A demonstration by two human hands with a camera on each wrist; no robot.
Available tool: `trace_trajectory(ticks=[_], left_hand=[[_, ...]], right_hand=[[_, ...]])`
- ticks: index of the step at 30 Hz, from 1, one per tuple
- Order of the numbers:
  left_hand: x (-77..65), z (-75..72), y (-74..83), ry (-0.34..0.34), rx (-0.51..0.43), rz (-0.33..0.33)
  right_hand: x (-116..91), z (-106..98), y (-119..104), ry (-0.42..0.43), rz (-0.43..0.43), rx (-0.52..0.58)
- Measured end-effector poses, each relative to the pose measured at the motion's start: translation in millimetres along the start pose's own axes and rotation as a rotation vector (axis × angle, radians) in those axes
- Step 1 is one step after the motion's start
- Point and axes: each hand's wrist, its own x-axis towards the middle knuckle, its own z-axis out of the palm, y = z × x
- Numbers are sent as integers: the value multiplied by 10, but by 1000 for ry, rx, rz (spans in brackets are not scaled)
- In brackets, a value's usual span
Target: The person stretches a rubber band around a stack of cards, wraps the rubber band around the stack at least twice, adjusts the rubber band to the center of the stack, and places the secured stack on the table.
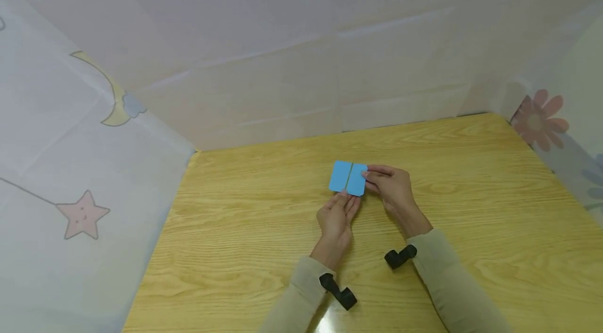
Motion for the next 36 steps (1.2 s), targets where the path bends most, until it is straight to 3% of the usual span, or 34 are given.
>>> trace_trajectory(ticks=[8,23,36], left_hand=[[-1,12,-65,18,-36,1],[-32,62,-45,44,-102,-30],[38,85,-2,-8,-113,-95]], right_hand=[[-17,36,27,32,-18,14],[-9,117,76,104,-25,40],[-15,76,26,77,-18,35]])
